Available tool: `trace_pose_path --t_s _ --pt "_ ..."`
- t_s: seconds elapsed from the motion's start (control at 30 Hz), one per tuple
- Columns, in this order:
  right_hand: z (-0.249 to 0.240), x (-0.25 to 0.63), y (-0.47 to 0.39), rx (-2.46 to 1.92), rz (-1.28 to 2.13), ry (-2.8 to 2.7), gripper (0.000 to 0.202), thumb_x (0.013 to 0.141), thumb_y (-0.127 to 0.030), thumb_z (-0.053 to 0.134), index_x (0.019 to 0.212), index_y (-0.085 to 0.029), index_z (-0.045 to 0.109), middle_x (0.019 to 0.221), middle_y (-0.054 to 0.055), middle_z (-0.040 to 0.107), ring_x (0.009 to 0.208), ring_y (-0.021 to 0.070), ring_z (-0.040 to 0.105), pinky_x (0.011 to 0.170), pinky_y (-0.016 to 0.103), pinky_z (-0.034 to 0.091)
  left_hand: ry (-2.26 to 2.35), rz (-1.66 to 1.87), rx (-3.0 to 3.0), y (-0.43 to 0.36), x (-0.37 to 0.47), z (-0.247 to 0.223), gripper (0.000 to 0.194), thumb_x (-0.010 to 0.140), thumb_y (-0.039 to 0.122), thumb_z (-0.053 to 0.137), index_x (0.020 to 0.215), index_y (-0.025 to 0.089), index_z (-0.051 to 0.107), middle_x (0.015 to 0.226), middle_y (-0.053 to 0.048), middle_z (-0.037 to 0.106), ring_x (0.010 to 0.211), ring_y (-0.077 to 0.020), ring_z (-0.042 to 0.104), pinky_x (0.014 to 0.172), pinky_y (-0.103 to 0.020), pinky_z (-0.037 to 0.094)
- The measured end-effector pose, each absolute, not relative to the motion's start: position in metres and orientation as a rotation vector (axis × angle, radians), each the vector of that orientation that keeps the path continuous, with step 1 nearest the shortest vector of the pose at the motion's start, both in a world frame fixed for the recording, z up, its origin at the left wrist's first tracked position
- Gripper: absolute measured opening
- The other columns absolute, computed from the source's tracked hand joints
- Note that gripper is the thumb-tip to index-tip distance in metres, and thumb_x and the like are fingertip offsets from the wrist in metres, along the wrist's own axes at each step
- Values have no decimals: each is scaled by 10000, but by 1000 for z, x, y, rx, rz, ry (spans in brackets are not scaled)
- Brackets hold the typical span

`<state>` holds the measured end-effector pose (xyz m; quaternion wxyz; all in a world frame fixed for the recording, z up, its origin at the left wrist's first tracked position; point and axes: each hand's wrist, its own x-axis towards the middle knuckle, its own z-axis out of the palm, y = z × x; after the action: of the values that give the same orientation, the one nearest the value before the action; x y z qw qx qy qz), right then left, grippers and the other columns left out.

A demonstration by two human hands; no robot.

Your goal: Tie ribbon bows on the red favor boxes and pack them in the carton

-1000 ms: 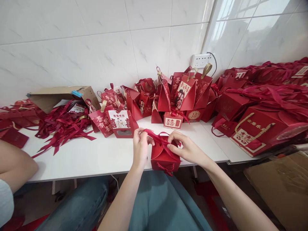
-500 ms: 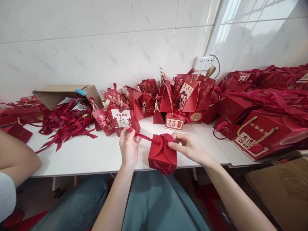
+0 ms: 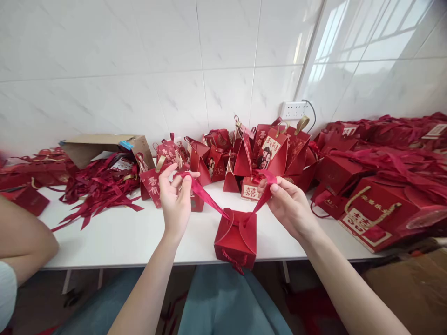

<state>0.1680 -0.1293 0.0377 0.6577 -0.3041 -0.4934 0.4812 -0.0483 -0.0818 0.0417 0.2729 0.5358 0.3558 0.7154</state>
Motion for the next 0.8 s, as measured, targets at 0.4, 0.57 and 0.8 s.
trace_pose_path --t_s 0.4,0.57,0.8 --pt "74 150 -115 -590 1095 -1241 159 813 -343 698 751 -209 640 649 -33 652 603 79 586 595 182 462 794 1826 1394 -77 -29 77 552 835 390 632 1329 238 438 1084 -87 716 919 -176 685 725 -252 550" --pt "78 147 -113 -592 1088 -1217 205 808 -375 695 738 -198 619 590 -43 620 517 74 558 507 180 444 774 1678 1479 -83 -16 85 343 842 424 606 1066 167 638 1025 -100 735 869 -180 696 746 -275 557" --pt "91 149 -114 -650 976 -1231 239 748 -411 733 767 -188 650 670 -20 632 580 94 573 579 225 485 736 1550 1396 -91 -1 78 247 813 414 641 833 168 624 831 -55 752 705 -159 696 711 -283 568"
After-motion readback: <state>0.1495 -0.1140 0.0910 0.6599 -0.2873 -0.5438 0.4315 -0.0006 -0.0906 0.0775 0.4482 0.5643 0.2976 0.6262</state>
